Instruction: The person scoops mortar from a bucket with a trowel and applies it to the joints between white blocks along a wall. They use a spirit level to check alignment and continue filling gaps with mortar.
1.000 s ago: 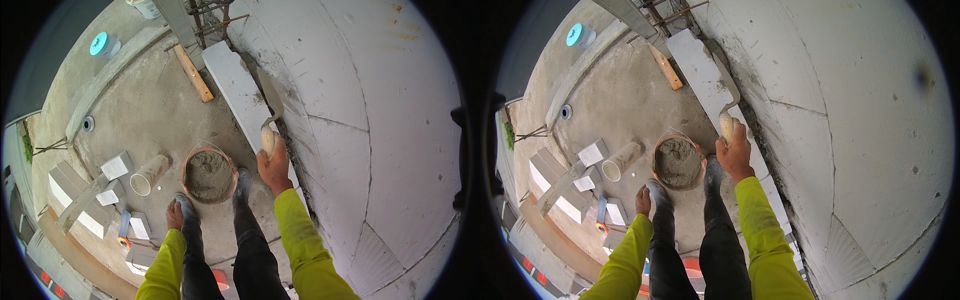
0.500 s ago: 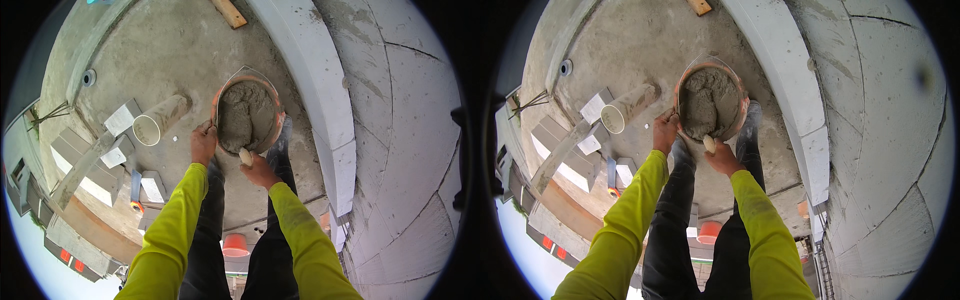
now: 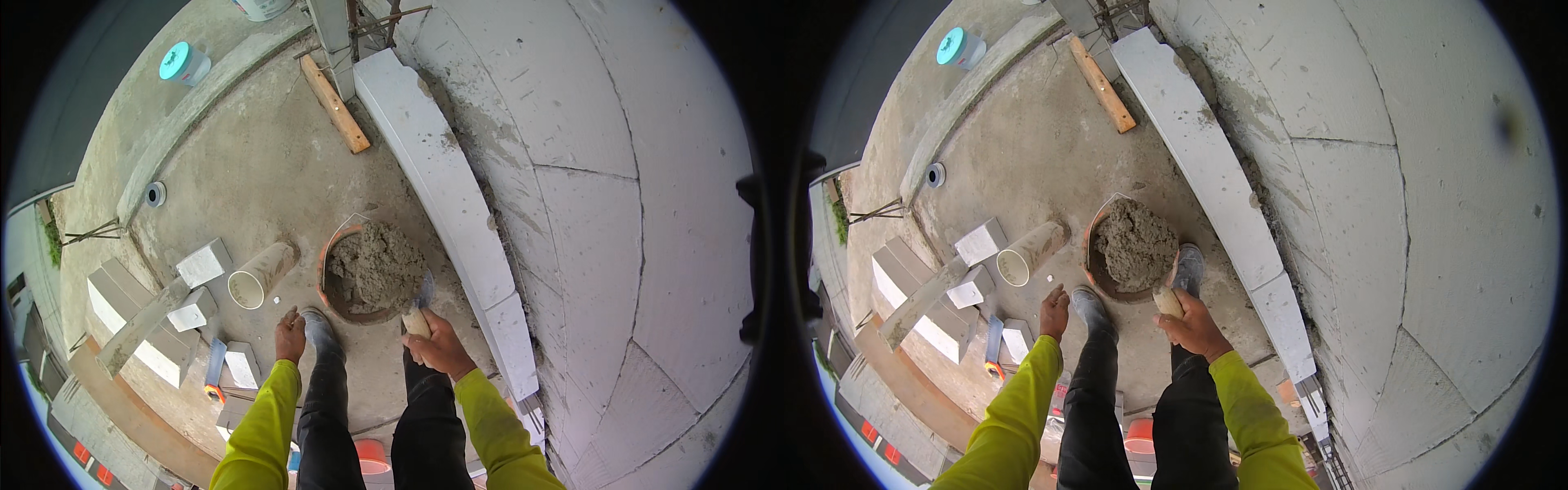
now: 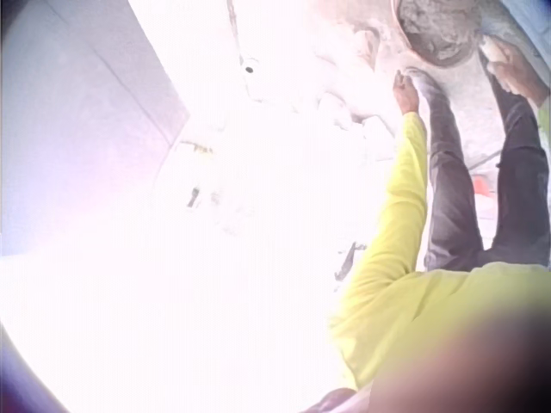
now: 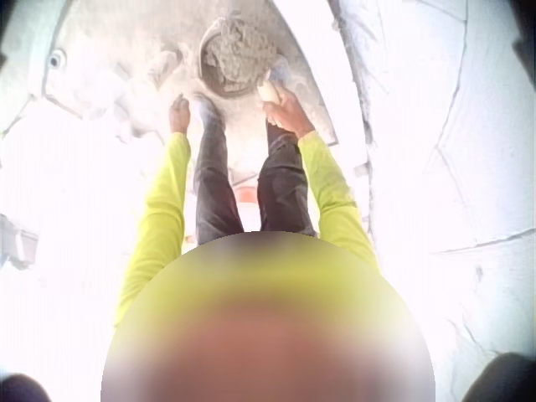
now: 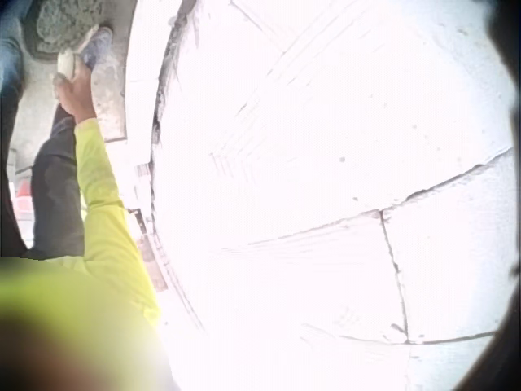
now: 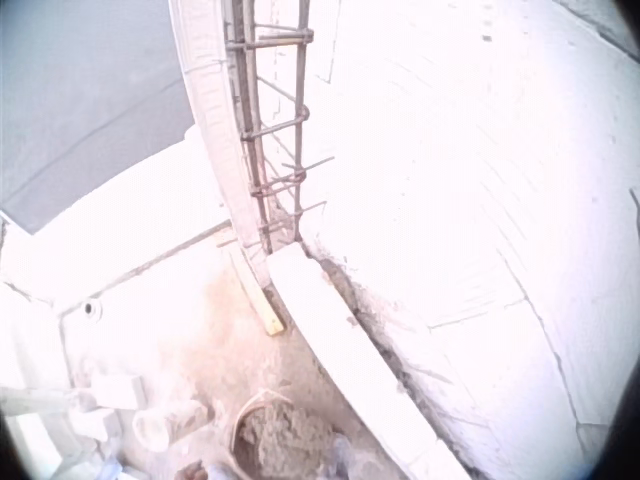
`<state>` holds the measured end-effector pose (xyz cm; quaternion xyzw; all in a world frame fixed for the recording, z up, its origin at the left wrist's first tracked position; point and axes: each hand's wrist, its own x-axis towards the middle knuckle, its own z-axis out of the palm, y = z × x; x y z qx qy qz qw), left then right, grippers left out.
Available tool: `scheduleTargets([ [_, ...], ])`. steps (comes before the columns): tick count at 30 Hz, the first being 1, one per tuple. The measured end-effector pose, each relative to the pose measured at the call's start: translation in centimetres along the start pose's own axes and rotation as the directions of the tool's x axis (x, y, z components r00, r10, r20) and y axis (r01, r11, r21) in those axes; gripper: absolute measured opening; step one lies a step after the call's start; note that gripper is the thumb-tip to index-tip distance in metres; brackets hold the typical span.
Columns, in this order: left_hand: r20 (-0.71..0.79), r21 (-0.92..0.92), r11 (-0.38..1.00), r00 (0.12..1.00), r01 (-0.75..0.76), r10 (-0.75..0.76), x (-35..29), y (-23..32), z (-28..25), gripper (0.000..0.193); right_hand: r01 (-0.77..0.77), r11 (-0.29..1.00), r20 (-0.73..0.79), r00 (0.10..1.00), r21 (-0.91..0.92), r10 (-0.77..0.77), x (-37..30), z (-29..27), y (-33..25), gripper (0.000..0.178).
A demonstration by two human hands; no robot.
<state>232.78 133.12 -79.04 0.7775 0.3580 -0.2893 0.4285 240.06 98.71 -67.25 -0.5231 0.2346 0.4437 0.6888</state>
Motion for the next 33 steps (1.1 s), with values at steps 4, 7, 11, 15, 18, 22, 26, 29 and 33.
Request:
scheduleTargets([
  [4, 0.008, 0.015, 0.996, 0.997, 0.083, -0.083, -3.7, -1.2, -0.7, 0.049, 0.291, 0.902, -0.268, 0.885, -0.320, -0.381, 1.6, -4.5, -8.2, 0.035],
  [7, -0.047, 0.036, 0.994, 0.994, 0.101, -0.100, -6.0, -1.5, 0.1, 0.047, 0.370, 0.429, -0.196, 0.524, -0.824, -0.829, 7.3, -7.8, -13.2, 0.042],
  [11, 0.002, -0.049, 0.989, 0.990, 0.138, -0.138, -7.8, -1.5, 2.0, 0.047, -0.037, 0.333, -0.291, 0.583, -0.942, -0.759, 15.2, -10.1, -17.0, 0.056],
  [15, 0.009, -0.107, 0.986, 0.992, 0.130, -0.130, -9.7, -1.6, 3.3, 0.046, -0.131, 0.366, -0.366, 0.610, -0.921, -0.702, 16.8, -9.0, -16.8, 0.060],
  [18, -0.007, 0.025, 0.999, 0.999, 0.032, -0.032, -10.4, -1.7, 3.2, 0.046, -0.187, 0.409, -0.423, 0.657, -0.893, -0.624, 15.5, -8.2, -16.4, 0.058],
  [22, 0.001, 0.018, 0.995, 0.995, 0.096, -0.096, -9.9, -2.0, 1.9, 0.046, 0.198, 0.548, -0.382, 0.531, -0.812, -0.757, 13.4, -7.0, -15.6, 0.053],
  [26, -0.035, 0.050, 0.997, 0.998, 0.060, -0.058, -6.1, -2.0, 1.3, 0.045, 0.341, 0.752, -0.293, 0.768, -0.564, -0.569, 8.3, -4.2, -10.8, 0.048],
  [29, 0.004, 0.039, 0.995, 0.995, 0.095, -0.095, -0.7, -1.5, 1.5, 0.048, 0.151, 0.594, -0.130, 0.906, -0.790, -0.404, 3.4, -2.6, -4.3, 0.045],
  [33, 0.011, 0.134, 0.977, 0.986, -0.167, 0.167, 5.8, 1.5, 3.7, 0.048, -0.007, 0.399, -0.118, 0.960, -0.917, -0.254, 3.2, -2.5, 4.0, 0.046],
])
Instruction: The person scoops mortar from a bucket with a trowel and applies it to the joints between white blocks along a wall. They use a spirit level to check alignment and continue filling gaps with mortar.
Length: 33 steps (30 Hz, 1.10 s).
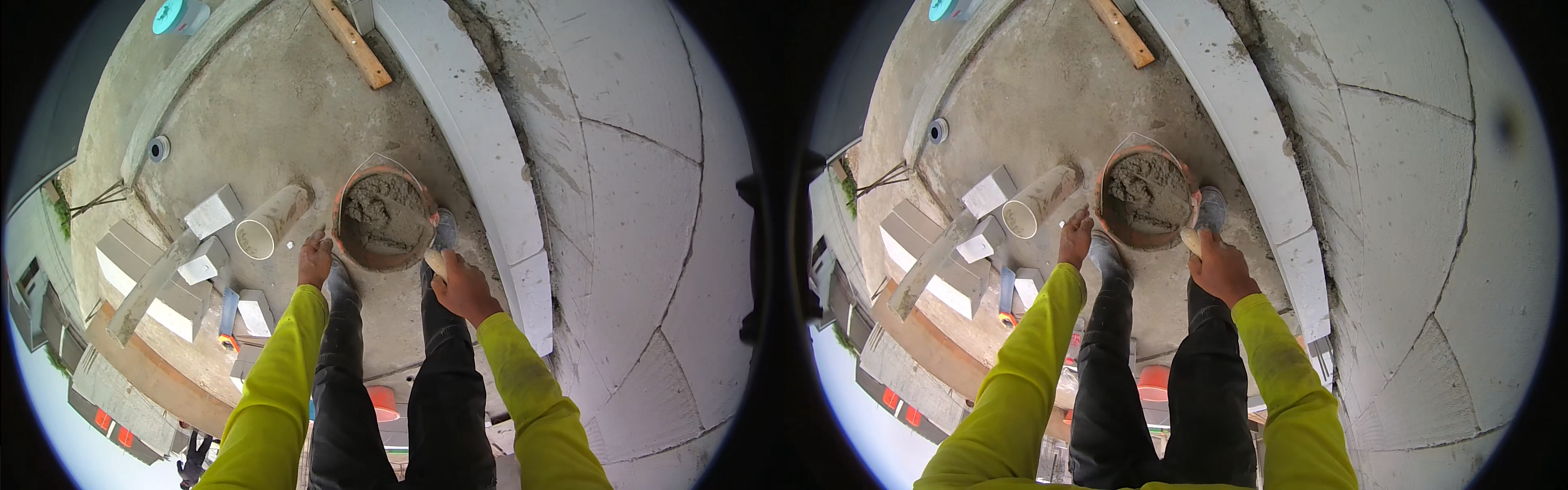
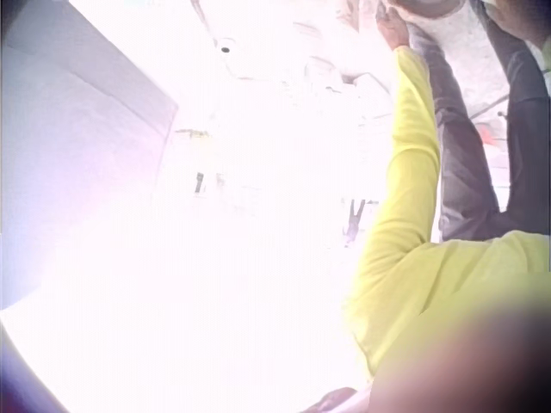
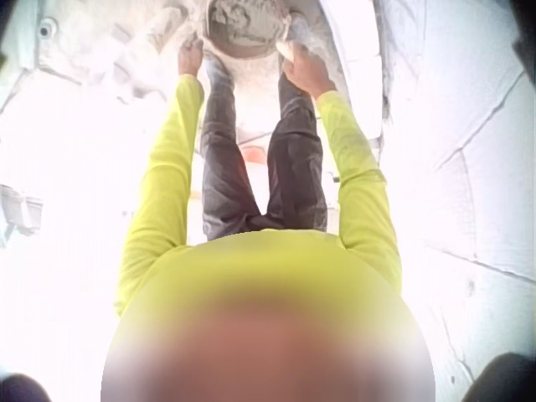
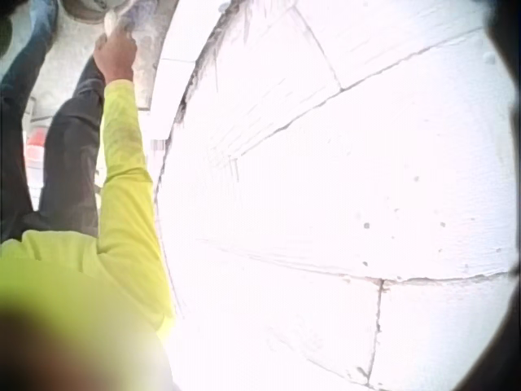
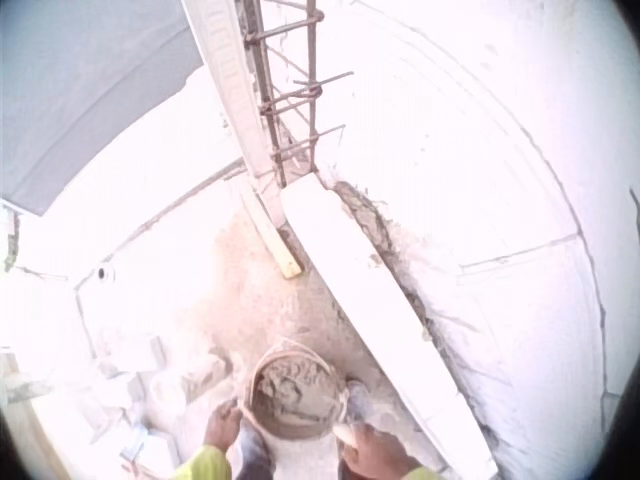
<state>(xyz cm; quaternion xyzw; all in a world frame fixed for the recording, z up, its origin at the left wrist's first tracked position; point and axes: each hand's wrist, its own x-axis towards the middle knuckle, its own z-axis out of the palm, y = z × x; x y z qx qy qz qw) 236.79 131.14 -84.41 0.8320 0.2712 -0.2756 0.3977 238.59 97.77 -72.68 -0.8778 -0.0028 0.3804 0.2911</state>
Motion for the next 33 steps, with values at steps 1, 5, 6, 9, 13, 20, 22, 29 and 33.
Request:
scheduleTargets([
  [1, 0.038, -0.112, 0.994, 0.999, 0.017, -0.013, 0.9, 0.9, 0.6, 0.047, -0.082, 0.996, 0.053, 0.995, -0.015, 0.083, 1.0, 2.2, 0.7, 0.046],
  [5, 0.211, -0.395, 0.884, 0.961, 0.250, -0.177, 0.3, 3.4, 1.0, 0.045, -0.027, 0.963, -0.033, 0.999, 0.267, 0.037, 5.8, 12.7, -0.6, 0.042],
  [6, 0.218, -0.425, 0.868, 0.959, 0.258, -0.179, 0.2, 3.8, 0.8, 0.045, 0.045, 0.937, -0.090, 0.996, 0.348, -0.014, 6.7, 15.1, -1.7, 0.040],
  [9, 0.277, -0.366, 0.889, 0.944, 0.277, -0.181, 0.0, 3.9, 0.0, 0.048, -0.240, 0.609, 0.207, 0.970, 0.756, 0.126, 5.1, 17.6, -2.4, 0.037],
  [13, 0.291, -0.346, 0.921, 0.954, 0.177, -0.074, 0.2, 2.8, -1.3, 0.053, -0.382, 0.240, 0.398, 0.917, 0.892, -0.019, 0.8, 14.5, -2.3, 0.034],
  [20, 0.096, -0.250, 0.943, 0.975, 0.220, -0.202, -4.8, -1.0, -5.7, 0.050, -0.386, 0.266, 0.377, 0.922, 0.883, 0.087, -3.3, -0.5, -5.3, 0.033],
  [22, 0.090, -0.211, 0.945, 0.968, 0.249, -0.235, -7.3, -2.6, -6.9, 0.050, -0.193, 0.350, 0.169, 0.981, 0.917, 0.097, -2.3, -5.2, -5.6, 0.029],
  [29, 0.022, -0.151, 0.931, 0.942, 0.333, -0.334, -14.4, -6.1, -7.3, 0.049, 0.241, 0.947, -0.706, 0.708, 0.212, -0.022, 11.2, -14.7, -2.9, 0.041],
  [33, 0.048, -0.221, 0.891, 0.917, 0.397, -0.397, -16.8, -5.2, -5.7, 0.048, -0.154, 0.988, -0.649, 0.754, -0.018, 0.106, 18.7, -15.9, -2.6, 0.053],
])
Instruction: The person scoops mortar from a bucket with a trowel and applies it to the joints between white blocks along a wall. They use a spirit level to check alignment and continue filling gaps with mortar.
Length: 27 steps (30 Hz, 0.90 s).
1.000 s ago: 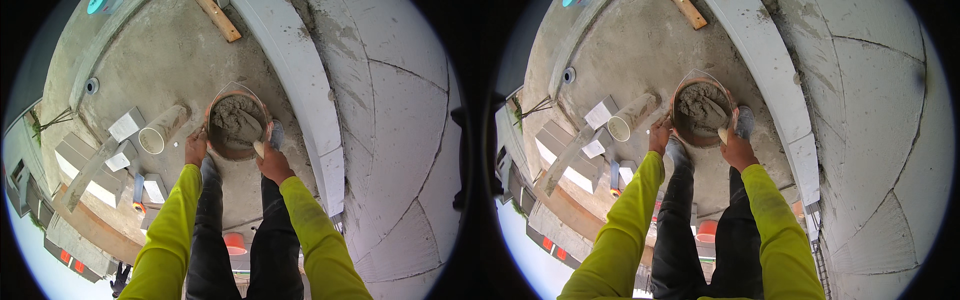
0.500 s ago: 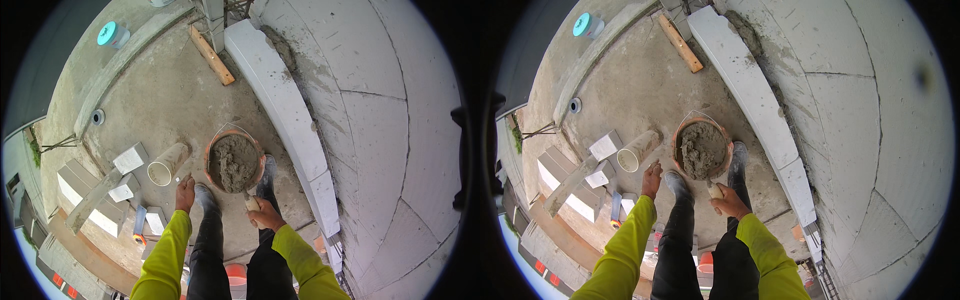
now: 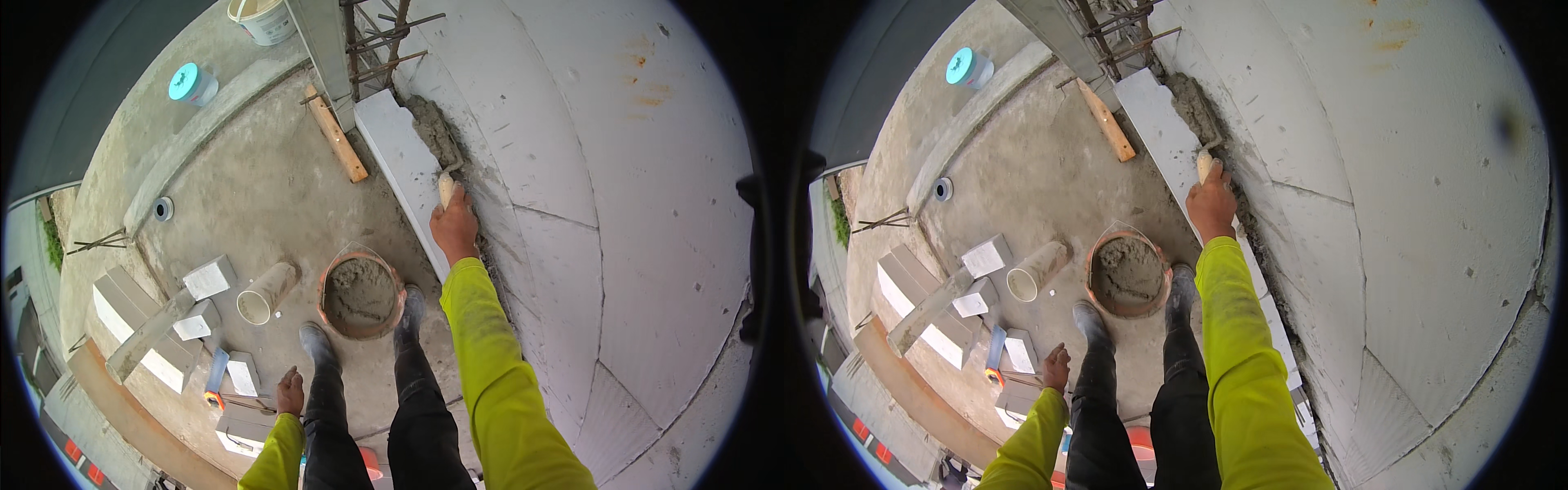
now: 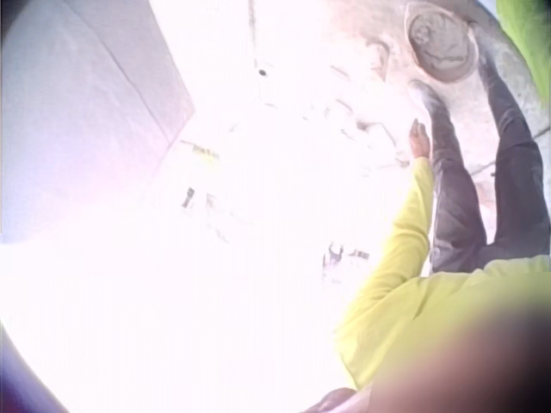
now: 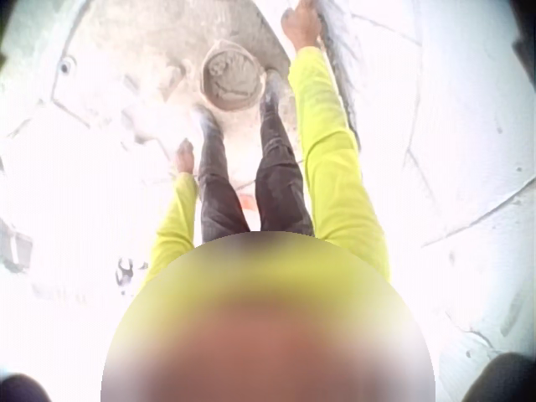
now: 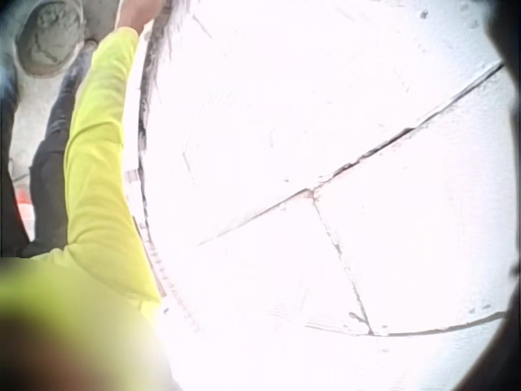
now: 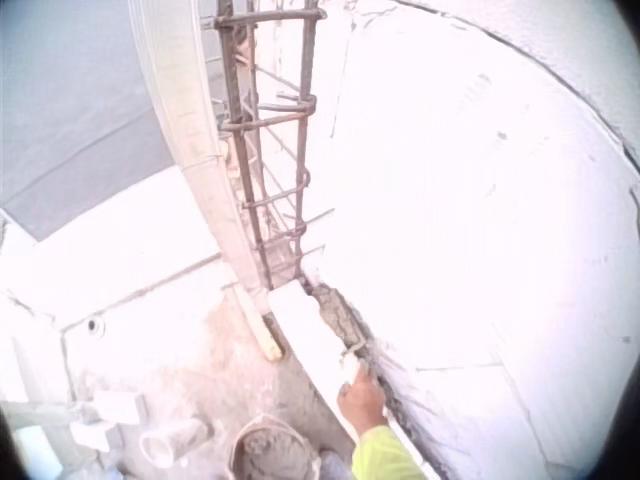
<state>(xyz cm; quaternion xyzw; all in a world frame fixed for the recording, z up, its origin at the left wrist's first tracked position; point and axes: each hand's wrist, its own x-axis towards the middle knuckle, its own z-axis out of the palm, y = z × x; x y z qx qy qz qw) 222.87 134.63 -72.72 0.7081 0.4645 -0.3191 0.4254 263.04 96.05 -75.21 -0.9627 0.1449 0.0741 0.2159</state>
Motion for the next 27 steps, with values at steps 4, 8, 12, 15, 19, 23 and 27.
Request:
scheduleTargets([
  [4, 0.033, 0.022, 0.999, 0.999, -0.041, 0.040, -2.6, 0.9, 1.3, 0.048, -0.042, 0.998, -0.003, 0.999, 0.056, 0.043, -2.1, 0.0, -0.8, 0.061],
  [8, 0.069, 0.080, 0.994, 0.995, -0.075, 0.070, -4.6, 1.8, 1.0, 0.048, 0.083, 0.934, -0.027, 0.997, 0.347, -0.078, -4.7, -1.0, -2.3, 0.062],
  [12, 0.056, 0.062, 0.998, 0.998, -0.012, 0.008, -5.8, 1.8, 0.0, 0.048, -0.118, 0.796, 0.146, 0.989, 0.594, 0.038, -3.1, -2.2, -3.9, 0.058],
  [15, -0.031, 0.036, 0.999, 1.000, 0.006, -0.005, -6.2, 1.8, -1.2, 0.047, -0.492, 0.503, 0.414, 0.870, 0.710, 0.267, -3.2, -4.2, -4.9, 0.056],
  [19, -0.033, -0.006, 0.999, 0.999, 0.042, -0.042, -6.9, 1.7, -2.8, 0.045, -0.474, 0.395, 0.393, 0.878, 0.787, 0.271, -4.5, -6.1, -7.0, 0.050],
  [23, -0.017, 0.041, 0.999, 0.999, 0.035, -0.035, -8.2, 2.2, -3.7, 0.046, -0.413, 0.433, 0.385, 0.910, 0.801, 0.157, 0.1, -3.9, -8.4, 0.050],
  [27, -0.037, -0.055, 0.994, 0.995, 0.094, -0.096, -9.4, 3.8, -3.8, 0.048, -0.515, 0.315, 0.426, 0.850, 0.797, 0.311, 0.1, -2.4, -7.6, 0.041],
])
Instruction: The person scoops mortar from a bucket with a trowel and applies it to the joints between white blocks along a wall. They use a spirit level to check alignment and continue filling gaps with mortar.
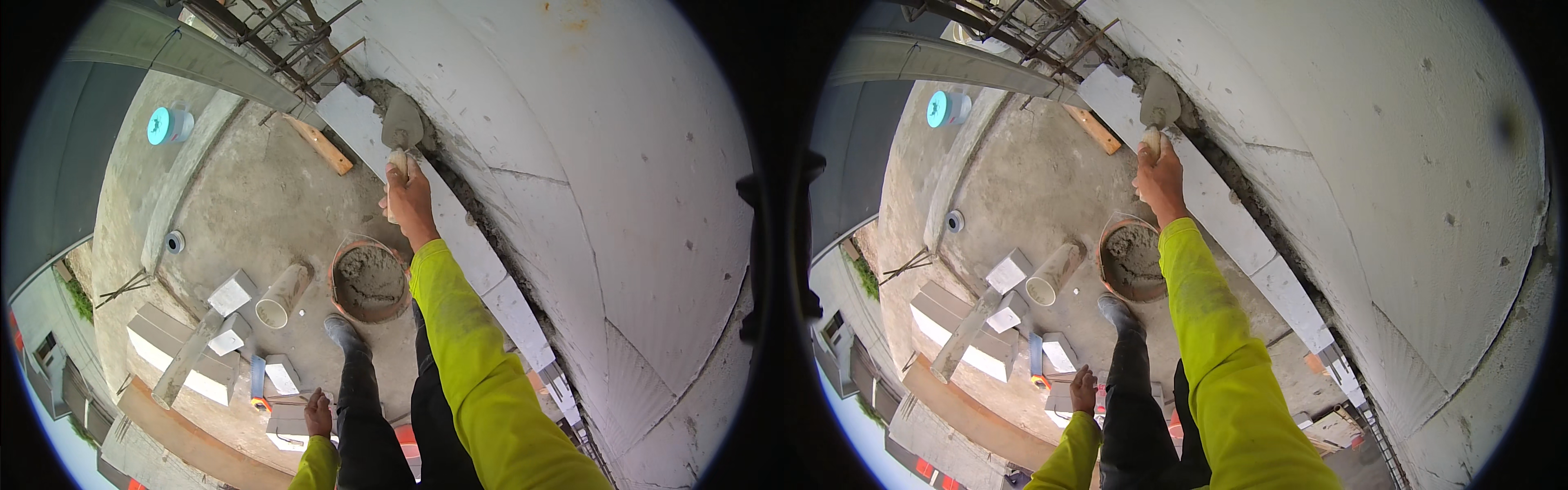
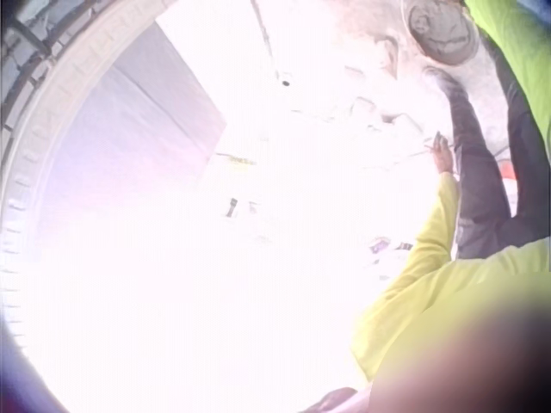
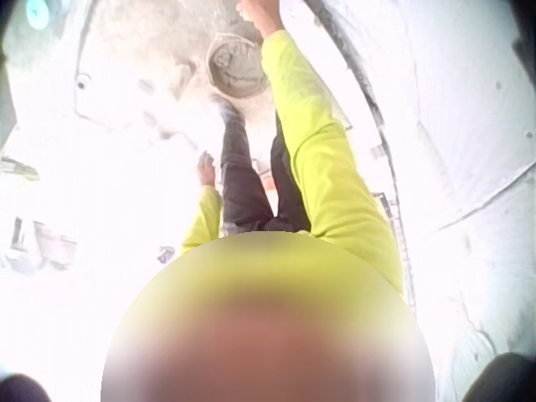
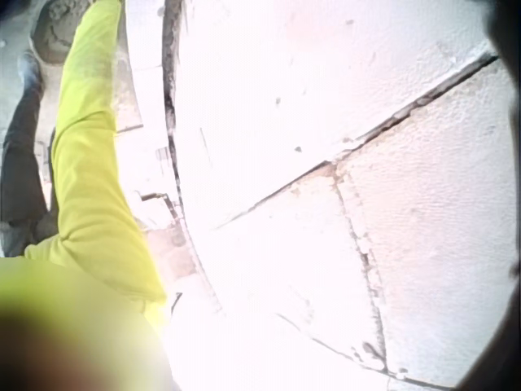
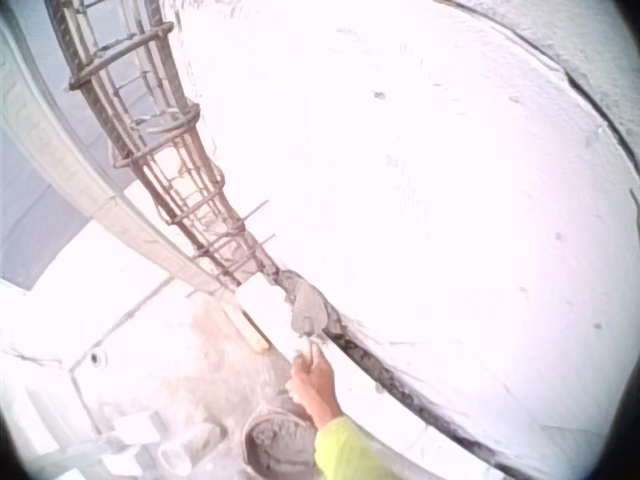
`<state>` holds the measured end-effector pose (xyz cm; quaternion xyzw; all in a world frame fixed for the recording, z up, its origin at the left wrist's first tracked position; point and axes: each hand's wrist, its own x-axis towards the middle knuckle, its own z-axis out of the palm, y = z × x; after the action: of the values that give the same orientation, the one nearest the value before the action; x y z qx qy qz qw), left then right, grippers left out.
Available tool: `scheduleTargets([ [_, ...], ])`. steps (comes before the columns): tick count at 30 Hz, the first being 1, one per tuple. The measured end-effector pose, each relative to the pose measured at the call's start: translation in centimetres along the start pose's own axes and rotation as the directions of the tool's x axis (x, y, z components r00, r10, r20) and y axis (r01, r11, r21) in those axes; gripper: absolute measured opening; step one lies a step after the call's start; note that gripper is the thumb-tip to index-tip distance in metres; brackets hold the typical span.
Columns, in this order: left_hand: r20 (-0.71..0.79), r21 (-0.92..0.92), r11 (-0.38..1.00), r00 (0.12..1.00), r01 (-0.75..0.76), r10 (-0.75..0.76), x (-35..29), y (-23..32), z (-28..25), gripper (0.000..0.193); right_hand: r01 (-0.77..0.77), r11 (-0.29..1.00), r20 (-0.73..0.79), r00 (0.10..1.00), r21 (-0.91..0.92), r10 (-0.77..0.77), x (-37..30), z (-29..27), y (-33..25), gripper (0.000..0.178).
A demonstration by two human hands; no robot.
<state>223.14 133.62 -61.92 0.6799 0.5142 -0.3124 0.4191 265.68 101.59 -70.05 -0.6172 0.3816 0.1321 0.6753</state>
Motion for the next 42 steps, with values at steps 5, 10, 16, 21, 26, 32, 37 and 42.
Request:
scheduleTargets([
  [5, 0.083, 0.007, 1.000, 0.997, 0.008, -0.009, -0.3, 1.6, 0.1, 0.049, -0.082, 0.994, -0.062, 0.994, 0.074, 0.086, -5.3, -1.0, 1.3, 0.040],
  [10, 0.068, 0.023, 1.000, 0.998, -0.003, 0.002, 0.0, 1.4, -0.2, 0.048, 0.100, 0.993, 0.107, 0.989, 0.055, -0.106, -2.1, -0.4, 1.2, 0.040],
  [16, 0.100, 0.055, 0.998, 0.995, -0.011, 0.006, 2.4, 2.8, -0.8, 0.050, 0.179, 0.918, -0.083, 0.972, -0.354, -0.221, -10.2, -8.3, 10.5, 0.042],
  [21, 0.236, 0.297, 0.914, 0.949, -0.275, 0.209, 12.4, 5.7, 2.1, 0.049, 0.305, 0.421, 0.317, 0.948, -0.854, -0.044, -22.5, -14.4, 16.2, 0.051],
  [26, 0.308, 0.388, 0.752, 0.844, -0.533, 0.440, 22.2, 10.9, 8.8, 0.052, 0.483, 0.000, 0.477, 0.865, -0.876, -0.155, -17.4, -10.6, 19.5, 0.048],
  [32, 0.410, 0.109, 0.763, 0.728, -0.637, 0.549, 24.7, 14.0, 14.0, 0.044, 0.685, -0.232, 0.702, 0.712, -0.690, 0.016, -15.1, -2.5, 24.8, 0.039],
  [37, 0.331, 0.097, 0.707, 0.692, -0.701, 0.641, 21.8, 14.3, 14.5, 0.034, 0.539, 0.073, 0.541, 0.841, -0.839, 0.001, -18.4, -9.7, 25.6, 0.047],
  [42, 0.300, 0.168, 0.620, 0.639, -0.766, 0.708, 18.6, 13.2, 16.2, 0.031, 0.186, 0.509, 0.334, 0.918, -0.840, 0.215, -16.3, -7.2, 31.8, 0.052],
])
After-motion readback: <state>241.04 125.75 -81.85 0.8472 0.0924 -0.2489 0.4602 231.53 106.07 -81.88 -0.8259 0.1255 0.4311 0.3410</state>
